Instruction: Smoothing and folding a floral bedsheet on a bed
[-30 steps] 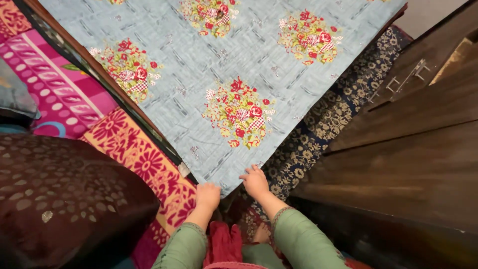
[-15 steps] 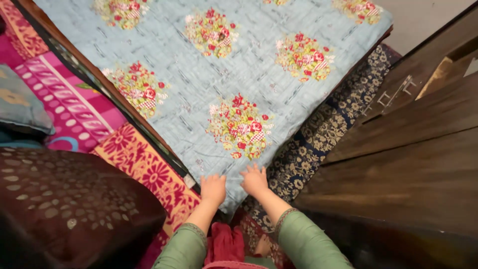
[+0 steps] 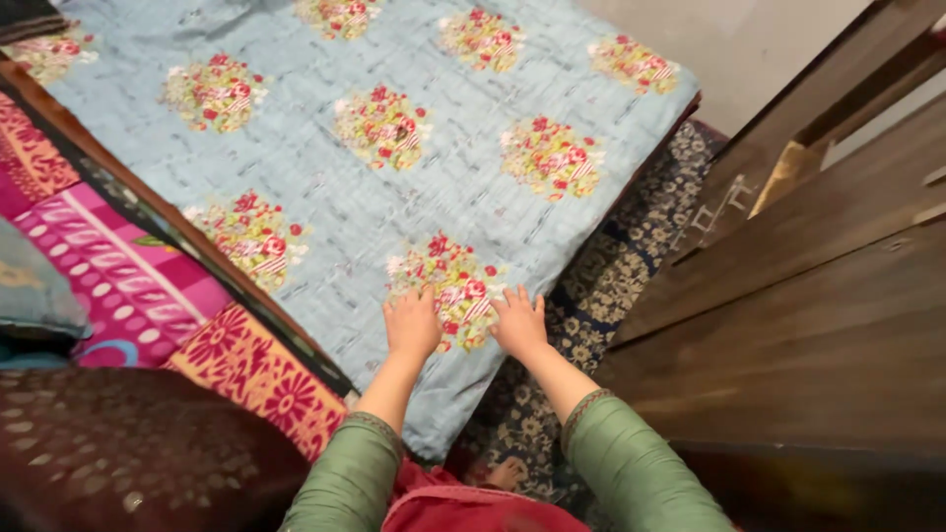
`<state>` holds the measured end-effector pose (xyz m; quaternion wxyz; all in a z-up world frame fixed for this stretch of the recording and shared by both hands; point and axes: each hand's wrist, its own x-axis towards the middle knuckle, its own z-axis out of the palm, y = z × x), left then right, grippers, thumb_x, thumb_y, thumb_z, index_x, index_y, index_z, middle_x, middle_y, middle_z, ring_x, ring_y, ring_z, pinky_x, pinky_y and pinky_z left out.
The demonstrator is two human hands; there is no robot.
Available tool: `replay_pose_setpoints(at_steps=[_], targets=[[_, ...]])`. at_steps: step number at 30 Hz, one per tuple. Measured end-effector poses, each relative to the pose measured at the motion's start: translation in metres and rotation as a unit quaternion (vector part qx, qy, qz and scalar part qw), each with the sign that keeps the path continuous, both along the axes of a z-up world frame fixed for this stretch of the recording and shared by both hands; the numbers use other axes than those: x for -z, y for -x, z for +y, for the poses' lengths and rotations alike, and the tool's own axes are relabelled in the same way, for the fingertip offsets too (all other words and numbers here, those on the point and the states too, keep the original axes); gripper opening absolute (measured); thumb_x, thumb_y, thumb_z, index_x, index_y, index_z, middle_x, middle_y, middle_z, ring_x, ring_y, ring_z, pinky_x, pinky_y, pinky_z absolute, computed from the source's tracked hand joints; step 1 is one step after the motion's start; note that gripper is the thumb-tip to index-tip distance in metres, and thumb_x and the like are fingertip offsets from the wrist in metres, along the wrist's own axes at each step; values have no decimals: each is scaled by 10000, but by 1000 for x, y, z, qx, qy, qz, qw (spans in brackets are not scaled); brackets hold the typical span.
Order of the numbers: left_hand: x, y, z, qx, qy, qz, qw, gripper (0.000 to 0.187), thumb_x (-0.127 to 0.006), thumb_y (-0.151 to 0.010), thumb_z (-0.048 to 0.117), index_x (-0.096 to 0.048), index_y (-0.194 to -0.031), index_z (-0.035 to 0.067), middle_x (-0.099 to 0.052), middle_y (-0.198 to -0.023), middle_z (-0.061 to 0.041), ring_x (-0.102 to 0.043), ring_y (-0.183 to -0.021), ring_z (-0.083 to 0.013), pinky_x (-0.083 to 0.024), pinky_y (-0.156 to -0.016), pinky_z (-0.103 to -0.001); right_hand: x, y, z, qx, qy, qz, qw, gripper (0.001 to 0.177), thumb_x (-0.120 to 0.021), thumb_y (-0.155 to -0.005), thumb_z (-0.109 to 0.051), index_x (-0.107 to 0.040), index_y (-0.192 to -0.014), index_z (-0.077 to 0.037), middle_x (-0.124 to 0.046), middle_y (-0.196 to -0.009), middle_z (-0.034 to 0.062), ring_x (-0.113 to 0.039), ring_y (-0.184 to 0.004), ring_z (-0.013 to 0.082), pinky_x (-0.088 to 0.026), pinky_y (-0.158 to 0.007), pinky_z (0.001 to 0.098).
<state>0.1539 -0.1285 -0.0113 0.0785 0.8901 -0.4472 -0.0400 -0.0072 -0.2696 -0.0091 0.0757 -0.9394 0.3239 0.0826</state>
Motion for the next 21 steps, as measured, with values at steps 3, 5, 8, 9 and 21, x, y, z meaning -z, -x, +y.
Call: replay_pose_setpoints(at_steps=[3,5,8,9,21], targets=[[-2,7,-19,-20,11,13,1000,535,-738,-821,288,-621,-1331,178,-659,-1186,-102,-625,-1209,-301,-401,-1098,-633,-15,10,-23,-4,9,27,1000,537,-689,-921,-411,-610,-1424,-239,-519,-1529,110,-345,-1511,368,-267,-1173,685],[-17,7,-39,-32,25,48,998,567,-729,-848,266,-589,-1388,165,-631,-1267,-134,-585,-1274,-338,-373,-1112,-659,-24,11,-52,10,18,28,999,540,-683,-922,-409,-605,-1430,-244,-498,-1551,110,-313,-1529,375,-239,-1184,693],[-31,8,-58,-37,46,36,998,627,-768,-813,320,-583,-1401,209,-621,-1270,-114,-584,-1273,-331,-366,-1104,-676,-37,15,-80,23,25,24,999,564,-677,-933,-417,-577,-1460,-243,-475,-1571,112,-290,-1542,370,-212,-1196,689],[-30,6,-66,-39,47,35,997,627,-768,-813,320,-583,-1401,209,-621,-1270,-114,-584,-1273,-331,-366,-1104,-676,-38,15,-90,22,26,24,999,564,-677,-933,-417,-577,-1460,-243,-475,-1571,112,-290,-1542,370,-212,-1196,689],[-35,-66,-122,-47,114,4,992,570,-766,-821,311,-612,-1359,202,-596,-1310,-123,-577,-1294,-329,-397,-1082,-665,-28,-32,-174,48,27,-34,998,528,-673,-941,-400,-602,-1436,-232,-495,-1546,125,-318,-1527,386,-257,-1150,731]])
